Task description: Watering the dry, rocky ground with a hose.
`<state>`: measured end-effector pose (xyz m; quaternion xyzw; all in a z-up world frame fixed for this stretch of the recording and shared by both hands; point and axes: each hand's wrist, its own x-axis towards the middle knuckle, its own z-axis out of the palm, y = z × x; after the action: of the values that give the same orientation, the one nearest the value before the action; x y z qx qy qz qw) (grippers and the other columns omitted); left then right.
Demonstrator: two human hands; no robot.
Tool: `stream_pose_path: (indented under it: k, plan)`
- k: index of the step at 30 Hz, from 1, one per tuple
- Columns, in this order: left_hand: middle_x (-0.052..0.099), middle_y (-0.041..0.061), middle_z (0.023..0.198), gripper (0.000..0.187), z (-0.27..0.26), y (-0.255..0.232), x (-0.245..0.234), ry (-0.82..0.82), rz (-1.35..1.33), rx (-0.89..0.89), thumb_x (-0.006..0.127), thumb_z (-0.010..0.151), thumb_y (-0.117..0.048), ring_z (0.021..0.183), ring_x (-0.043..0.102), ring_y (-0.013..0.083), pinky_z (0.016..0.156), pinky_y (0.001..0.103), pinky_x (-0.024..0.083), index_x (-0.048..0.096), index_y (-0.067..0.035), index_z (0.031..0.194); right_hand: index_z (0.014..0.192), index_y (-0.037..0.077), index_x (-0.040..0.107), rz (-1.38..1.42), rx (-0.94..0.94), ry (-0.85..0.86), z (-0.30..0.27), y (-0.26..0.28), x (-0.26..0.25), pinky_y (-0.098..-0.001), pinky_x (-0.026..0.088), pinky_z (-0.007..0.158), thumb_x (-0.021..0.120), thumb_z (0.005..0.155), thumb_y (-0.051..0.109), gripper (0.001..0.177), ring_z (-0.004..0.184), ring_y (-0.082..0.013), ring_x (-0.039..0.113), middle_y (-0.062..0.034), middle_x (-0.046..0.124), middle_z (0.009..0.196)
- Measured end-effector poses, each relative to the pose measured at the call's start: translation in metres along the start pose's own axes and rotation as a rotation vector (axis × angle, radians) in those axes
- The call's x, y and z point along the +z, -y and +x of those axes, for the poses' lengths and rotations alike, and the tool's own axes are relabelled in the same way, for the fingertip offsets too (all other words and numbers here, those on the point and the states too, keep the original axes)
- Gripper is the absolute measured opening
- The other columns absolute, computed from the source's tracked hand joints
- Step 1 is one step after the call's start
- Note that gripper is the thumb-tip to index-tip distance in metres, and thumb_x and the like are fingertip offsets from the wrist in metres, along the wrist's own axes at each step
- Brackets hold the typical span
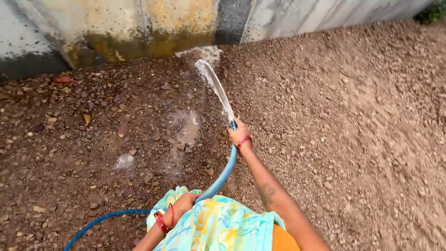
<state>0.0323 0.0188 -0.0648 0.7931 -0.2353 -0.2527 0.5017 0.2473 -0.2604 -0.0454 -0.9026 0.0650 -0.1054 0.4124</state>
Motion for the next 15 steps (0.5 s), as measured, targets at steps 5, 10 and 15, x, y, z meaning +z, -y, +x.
stream_pose_path:
  k: [5,10,15]
  plan:
    - [0.072,0.018,0.077,0.056,0.000,-0.010,0.001,-0.039,0.025,-0.046,0.061,0.092,-0.055,0.066,0.070,0.0242,0.062,0.039,0.052,0.074,0.000,0.095,0.139,0.012,0.060,0.066,0.185,0.112,0.009,-0.012,0.010,-0.0412,0.062,0.078,0.068,0.079,0.017,0.062,0.079,-0.0290,0.076,-0.0144,0.074,0.098]
    - [0.069,0.018,0.074,0.060,-0.004,-0.024,-0.002,-0.061,0.002,-0.032,0.059,0.093,-0.058,0.063,0.066,0.0236,0.061,0.038,0.051,0.074,-0.001,0.097,0.128,0.011,0.070,-0.226,0.022,0.113,0.016,-0.032,0.021,-0.0392,0.055,0.093,0.073,0.079,0.024,0.051,0.085,-0.0270,0.074,-0.0133,0.077,0.094]
    - [0.067,0.019,0.072,0.061,-0.013,-0.060,-0.012,-0.068,0.036,-0.095,0.058,0.094,-0.059,0.060,0.062,0.0250,0.060,0.039,0.050,0.074,-0.001,0.098,0.135,0.009,0.063,-0.043,0.077,0.102,0.006,-0.009,0.010,-0.0384,0.059,0.070,0.072,0.076,0.012,0.060,0.069,-0.0235,0.072,-0.0134,0.076,0.087]
